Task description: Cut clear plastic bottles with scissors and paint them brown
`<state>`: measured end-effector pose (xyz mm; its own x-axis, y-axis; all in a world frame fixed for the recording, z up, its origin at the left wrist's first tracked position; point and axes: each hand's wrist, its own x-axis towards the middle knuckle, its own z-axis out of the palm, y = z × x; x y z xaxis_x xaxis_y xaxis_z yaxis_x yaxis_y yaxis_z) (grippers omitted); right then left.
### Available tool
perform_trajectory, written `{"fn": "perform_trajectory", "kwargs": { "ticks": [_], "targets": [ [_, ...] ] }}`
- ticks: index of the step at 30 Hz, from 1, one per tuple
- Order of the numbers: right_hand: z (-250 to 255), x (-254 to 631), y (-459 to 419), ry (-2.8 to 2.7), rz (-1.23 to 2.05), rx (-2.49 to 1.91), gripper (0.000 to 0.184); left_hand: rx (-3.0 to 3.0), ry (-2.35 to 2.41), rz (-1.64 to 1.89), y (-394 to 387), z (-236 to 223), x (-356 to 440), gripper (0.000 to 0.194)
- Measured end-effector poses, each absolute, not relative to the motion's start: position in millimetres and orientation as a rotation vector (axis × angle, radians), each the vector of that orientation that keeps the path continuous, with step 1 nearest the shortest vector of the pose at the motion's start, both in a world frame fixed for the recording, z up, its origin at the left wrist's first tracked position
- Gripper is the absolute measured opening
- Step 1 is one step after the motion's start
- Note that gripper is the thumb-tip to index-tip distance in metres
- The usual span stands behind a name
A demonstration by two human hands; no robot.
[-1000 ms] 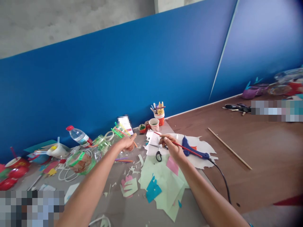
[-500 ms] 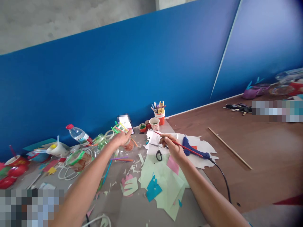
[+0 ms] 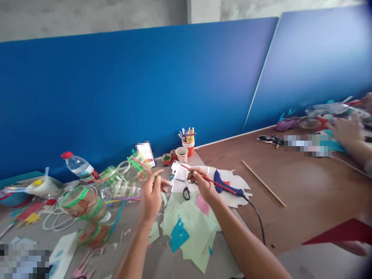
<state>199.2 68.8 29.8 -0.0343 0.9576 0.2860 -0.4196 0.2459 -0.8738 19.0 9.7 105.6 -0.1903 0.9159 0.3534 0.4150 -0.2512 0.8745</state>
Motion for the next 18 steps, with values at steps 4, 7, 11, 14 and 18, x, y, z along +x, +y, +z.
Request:
{"fn": "perform_trajectory", "kwargs": {
  "ticks": [4, 7, 11, 14, 18],
  "targets": [
    [27, 198, 69, -1.119, 1.227, -0.674, 0.026, 1.560, 1.574, 1.477, 6, 59, 14, 0.032],
    [23, 196, 70, -1.130, 1.224, -0.707, 0.027, 1.574, 1.610, 1.539, 9, 42, 8, 0.030],
    [17, 193, 70, -1.135, 1.225, -0.719, 0.028, 1.483, 1.608, 1.677, 8, 25, 7, 0.029],
    [16, 191, 71, -1.115, 1.221, -0.711, 0.029, 1.499, 1.578, 1.696, 7, 9, 6, 0.033],
    [18, 189, 73, -1.101, 1.224, -0.739, 0.032, 1.530, 1.579, 1.713, 10, -5, 0, 0.035]
  ]
}}
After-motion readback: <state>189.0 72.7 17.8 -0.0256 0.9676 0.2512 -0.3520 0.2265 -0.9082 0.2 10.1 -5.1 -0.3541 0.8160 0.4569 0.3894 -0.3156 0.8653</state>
